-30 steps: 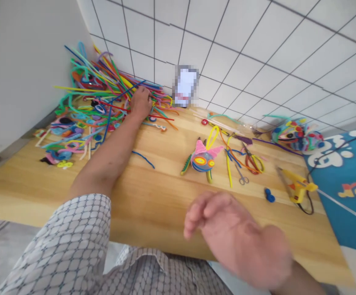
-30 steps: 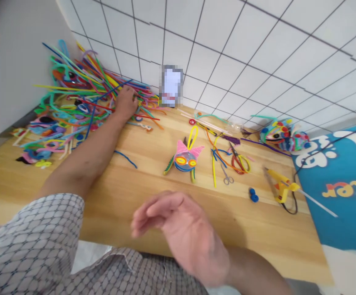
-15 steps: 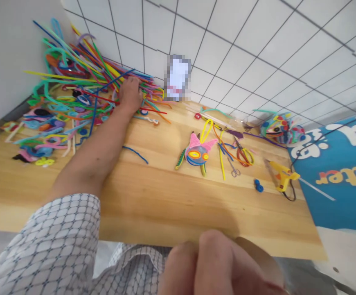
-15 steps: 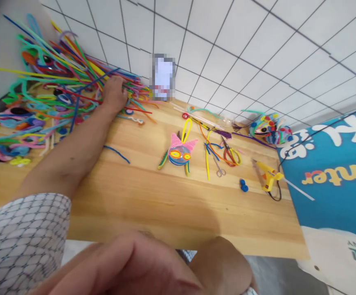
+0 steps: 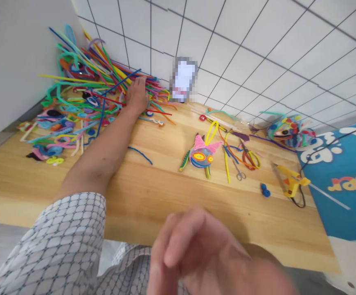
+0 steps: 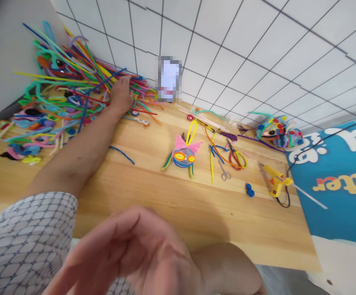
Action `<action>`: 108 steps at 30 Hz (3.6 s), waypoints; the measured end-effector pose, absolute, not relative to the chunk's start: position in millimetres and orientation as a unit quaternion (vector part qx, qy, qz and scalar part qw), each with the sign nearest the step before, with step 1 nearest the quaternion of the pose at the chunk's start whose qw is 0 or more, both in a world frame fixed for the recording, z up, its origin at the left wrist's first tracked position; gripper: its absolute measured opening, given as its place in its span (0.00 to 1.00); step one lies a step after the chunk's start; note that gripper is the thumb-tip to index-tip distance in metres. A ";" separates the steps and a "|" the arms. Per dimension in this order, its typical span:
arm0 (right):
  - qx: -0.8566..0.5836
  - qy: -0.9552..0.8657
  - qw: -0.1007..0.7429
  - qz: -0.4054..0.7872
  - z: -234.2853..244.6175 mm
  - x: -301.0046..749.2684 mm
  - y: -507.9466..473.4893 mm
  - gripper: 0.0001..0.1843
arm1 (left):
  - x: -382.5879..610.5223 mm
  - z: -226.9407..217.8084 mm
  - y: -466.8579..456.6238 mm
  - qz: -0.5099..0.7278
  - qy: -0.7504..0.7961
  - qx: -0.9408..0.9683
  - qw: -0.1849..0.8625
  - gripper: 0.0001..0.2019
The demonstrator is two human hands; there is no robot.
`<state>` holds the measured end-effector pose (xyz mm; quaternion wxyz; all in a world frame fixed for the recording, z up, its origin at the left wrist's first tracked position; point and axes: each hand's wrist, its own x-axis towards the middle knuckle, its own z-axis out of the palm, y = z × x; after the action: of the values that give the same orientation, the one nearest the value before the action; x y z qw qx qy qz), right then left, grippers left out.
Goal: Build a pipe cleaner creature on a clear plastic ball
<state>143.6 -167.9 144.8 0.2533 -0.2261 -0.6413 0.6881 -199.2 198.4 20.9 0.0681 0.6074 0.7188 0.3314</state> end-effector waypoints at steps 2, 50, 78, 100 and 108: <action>-0.193 -0.521 0.279 0.783 135.2 131.2 -158.8 0.44 | -197.6 22.2 195.4 0.330 0.715 0.612 0.074 0.30; -0.164 -0.823 0.254 0.481 12.6 130.6 -119.6 0.09 | -225.1 -21.8 223.2 0.410 0.657 0.632 -0.031 0.13; -0.156 -0.832 0.246 0.472 11.6 129.5 -118.4 0.08 | -182.2 41.8 181.7 0.372 0.677 0.626 -0.110 0.20; -0.162 -0.837 0.225 0.472 9.5 129.2 -118.8 0.08 | -203.6 20.9 196.0 0.348 0.726 0.593 -0.014 0.22; -0.155 -0.832 0.234 0.479 7.8 128.3 -118.7 0.07 | -216.7 1.5 211.6 0.392 0.710 0.585 -0.022 0.22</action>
<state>128.3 -118.7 7.8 0.2345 -0.1546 -0.8319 0.4786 -216.7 211.6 1.5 -0.0220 0.5850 0.7097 0.3918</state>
